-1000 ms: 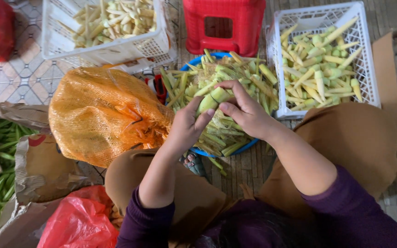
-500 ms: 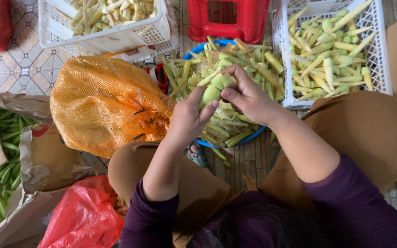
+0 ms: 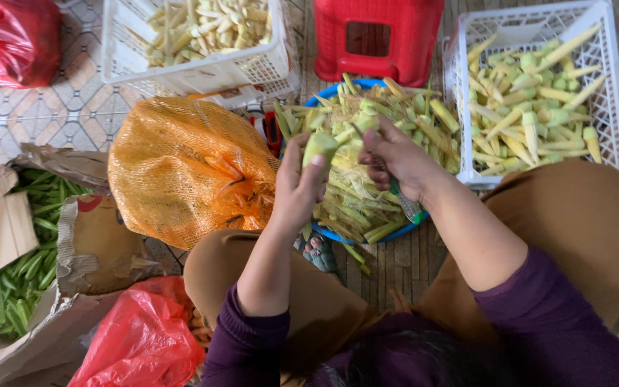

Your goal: Peeling the husks off baby corn ears and placing the cleaned corn into a plastic crate.

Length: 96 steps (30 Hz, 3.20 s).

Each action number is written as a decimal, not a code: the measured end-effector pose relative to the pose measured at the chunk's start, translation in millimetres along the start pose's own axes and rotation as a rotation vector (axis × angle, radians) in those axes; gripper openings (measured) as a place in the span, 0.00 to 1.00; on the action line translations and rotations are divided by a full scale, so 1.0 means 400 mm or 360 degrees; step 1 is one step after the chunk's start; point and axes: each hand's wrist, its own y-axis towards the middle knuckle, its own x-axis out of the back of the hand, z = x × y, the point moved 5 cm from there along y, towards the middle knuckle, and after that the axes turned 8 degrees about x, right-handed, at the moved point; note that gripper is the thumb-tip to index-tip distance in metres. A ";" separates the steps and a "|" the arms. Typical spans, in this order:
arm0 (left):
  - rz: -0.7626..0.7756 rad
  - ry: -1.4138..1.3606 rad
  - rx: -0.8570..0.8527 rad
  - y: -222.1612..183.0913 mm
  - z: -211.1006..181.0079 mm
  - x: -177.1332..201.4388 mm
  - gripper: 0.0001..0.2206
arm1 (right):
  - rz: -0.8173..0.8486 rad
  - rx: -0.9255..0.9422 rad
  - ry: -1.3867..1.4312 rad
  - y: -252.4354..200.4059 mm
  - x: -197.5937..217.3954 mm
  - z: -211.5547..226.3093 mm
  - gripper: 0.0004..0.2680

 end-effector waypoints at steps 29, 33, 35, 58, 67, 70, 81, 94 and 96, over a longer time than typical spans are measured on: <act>-0.0360 -0.1054 0.0578 0.076 0.149 -0.057 0.35 | -0.0407 0.0856 -0.1416 -0.035 -0.048 0.026 0.06; -0.0192 -0.1067 0.0675 0.063 0.085 -0.084 0.39 | -0.0391 0.0744 -0.1273 -0.029 -0.036 0.027 0.06; -0.0087 -0.1034 0.0662 0.065 0.086 -0.094 0.41 | -0.0413 0.0764 -0.1238 -0.037 -0.038 0.043 0.06; 0.0257 -0.0403 0.0779 0.058 0.068 -0.006 0.20 | 0.0243 0.0298 -0.1240 -0.051 -0.122 0.107 0.21; 0.0482 -0.0282 0.0681 0.046 -0.008 0.006 0.19 | 0.0273 0.0553 -0.1244 -0.049 -0.106 0.107 0.20; 0.0506 -0.0338 0.0637 0.048 -0.004 0.005 0.21 | 0.0374 0.0655 -0.0992 -0.033 -0.051 0.063 0.19; 0.0594 -0.0294 0.0621 0.039 -0.026 0.005 0.22 | 0.0493 0.0724 -0.0864 -0.042 -0.068 0.081 0.18; 0.0295 0.0390 0.0155 0.056 -0.003 -0.013 0.17 | 0.0376 0.0846 -0.0997 -0.034 -0.030 0.045 0.15; 0.0262 0.0494 0.0134 0.042 -0.051 -0.009 0.17 | 0.0376 0.0831 -0.0993 -0.035 -0.028 0.048 0.15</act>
